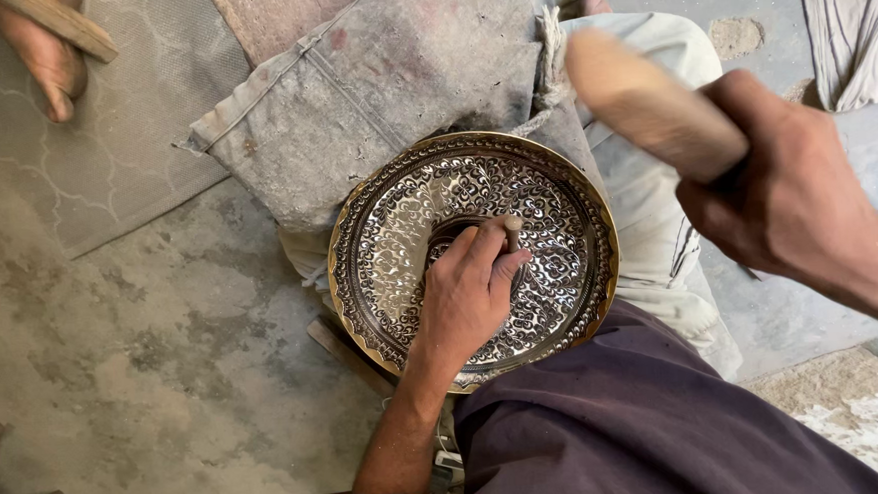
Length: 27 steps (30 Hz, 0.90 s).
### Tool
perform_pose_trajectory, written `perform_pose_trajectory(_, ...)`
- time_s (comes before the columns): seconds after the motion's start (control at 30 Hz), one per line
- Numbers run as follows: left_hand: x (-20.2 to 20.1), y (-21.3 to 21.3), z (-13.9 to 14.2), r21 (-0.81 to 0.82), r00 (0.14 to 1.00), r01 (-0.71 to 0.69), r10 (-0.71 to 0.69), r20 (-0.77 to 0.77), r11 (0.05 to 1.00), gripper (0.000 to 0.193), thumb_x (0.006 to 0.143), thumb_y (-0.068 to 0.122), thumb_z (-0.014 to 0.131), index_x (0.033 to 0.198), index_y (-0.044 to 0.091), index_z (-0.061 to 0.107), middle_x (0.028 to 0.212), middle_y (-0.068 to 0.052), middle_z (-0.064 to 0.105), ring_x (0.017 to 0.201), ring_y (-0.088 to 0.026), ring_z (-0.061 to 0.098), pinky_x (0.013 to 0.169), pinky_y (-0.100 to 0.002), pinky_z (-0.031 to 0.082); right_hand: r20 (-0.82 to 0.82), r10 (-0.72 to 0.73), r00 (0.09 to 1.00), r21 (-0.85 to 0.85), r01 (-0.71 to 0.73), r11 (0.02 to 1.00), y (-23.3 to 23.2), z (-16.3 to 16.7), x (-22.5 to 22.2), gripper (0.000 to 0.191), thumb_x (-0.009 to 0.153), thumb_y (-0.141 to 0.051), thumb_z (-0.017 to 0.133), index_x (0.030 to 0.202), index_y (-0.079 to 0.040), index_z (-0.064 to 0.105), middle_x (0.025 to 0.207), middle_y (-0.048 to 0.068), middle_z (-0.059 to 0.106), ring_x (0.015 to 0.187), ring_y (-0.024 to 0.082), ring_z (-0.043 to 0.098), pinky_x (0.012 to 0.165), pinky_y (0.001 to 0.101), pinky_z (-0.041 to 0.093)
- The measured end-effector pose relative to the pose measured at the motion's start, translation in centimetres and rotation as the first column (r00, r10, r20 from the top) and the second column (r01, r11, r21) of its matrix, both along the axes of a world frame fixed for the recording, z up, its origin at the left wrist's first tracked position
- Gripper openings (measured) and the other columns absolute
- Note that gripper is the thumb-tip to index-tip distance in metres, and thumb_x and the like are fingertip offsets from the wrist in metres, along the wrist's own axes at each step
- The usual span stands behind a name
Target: The person sits on the floor with an engraved brass tray resting on their lap. They hold a small punch against the tray's central raised design and repeatedly strike it with a wooden mallet, repositioning the punch around the motif to work the metal relief.
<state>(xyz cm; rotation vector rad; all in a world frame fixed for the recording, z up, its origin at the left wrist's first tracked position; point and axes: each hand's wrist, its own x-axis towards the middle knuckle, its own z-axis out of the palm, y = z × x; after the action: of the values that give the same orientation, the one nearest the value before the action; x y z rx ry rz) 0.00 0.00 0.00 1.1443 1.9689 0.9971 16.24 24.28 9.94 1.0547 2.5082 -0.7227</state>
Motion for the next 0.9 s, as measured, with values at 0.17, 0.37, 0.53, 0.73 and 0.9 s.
perform_pose_trajectory(0.17, -0.1, -0.2, -0.3, -0.001, 0.999, 0.032, -0.032, -0.018, 0.999, 0.027, 0.105, 0.024, 0.064, 0.127, 0.009, 0.060, 0.096, -0.008, 0.068, 0.085, -0.023, 0.074, 0.069, -0.038, 0.062, -0.101, 0.072, 0.992, 0.050, -0.067, 0.996, -0.3, -1.3, -0.3, 0.033, 0.087, -0.014, 0.073, 0.117, -0.009, 0.061, 0.081, 0.006, 0.068, 0.071, 0.021, 0.067, 0.066, 0.0439, 0.058)
perform_pose_trajectory(0.37, -0.2, 0.0, -0.3, 0.006, 0.998, 0.053, -0.053, -0.020, 0.999, 0.027, 0.103, 0.023, 0.063, 0.124, 0.006, 0.060, 0.096, -0.010, 0.067, 0.082, -0.023, 0.073, 0.066, -0.037, 0.062, -0.139, 0.113, 0.984, 0.091, -0.101, 0.991, -0.2, -1.7, 0.2, 0.030, 0.087, -0.017, 0.068, 0.114, -0.008, 0.060, 0.081, 0.008, 0.066, 0.069, 0.020, 0.065, 0.065, 0.0396, 0.053)
perform_pose_trajectory(0.53, -0.4, 0.1, -0.1, -0.022, 0.996, 0.079, -0.080, -0.042, 0.997, 0.027, 0.103, 0.023, 0.066, 0.124, 0.006, 0.060, 0.096, -0.010, 0.067, 0.081, -0.024, 0.073, 0.065, -0.037, 0.061, 0.019, 0.264, 0.964, 0.248, -0.260, 0.933, 0.1, -2.3, 0.4, 0.022, 0.092, -0.018, 0.071, 0.112, -0.010, 0.064, 0.080, 0.006, 0.068, 0.065, 0.020, 0.064, 0.066, 0.0405, 0.055)
perform_pose_trajectory(0.73, -0.7, 0.3, 0.5, 0.008, 0.996, 0.086, -0.085, -0.034, 0.996, 0.029, 0.103, 0.021, 0.067, 0.126, 0.006, 0.059, 0.096, -0.011, 0.066, 0.080, -0.025, 0.072, 0.064, -0.038, 0.060, -0.086, 0.204, 0.975, 0.189, -0.185, 0.964, -0.2, -2.7, 0.4, 0.027, 0.088, -0.016, 0.071, 0.114, -0.014, 0.063, 0.087, 0.004, 0.071, 0.068, 0.019, 0.067, 0.070, 0.0409, 0.055)
perform_pose_trajectory(0.9, -0.8, 0.6, 0.5, -0.014, 0.994, 0.102, -0.103, -0.047, 0.995, 0.030, 0.102, 0.021, 0.069, 0.127, 0.007, 0.059, 0.096, -0.011, 0.066, 0.079, -0.024, 0.071, 0.064, -0.038, 0.059, 0.117, 0.409, 0.905, 0.428, -0.418, 0.801, 0.3, -3.1, 0.4, 0.027, 0.090, -0.014, 0.072, 0.117, -0.013, 0.067, 0.094, 0.007, 0.073, 0.082, 0.023, 0.070, 0.081, 0.0433, 0.057)
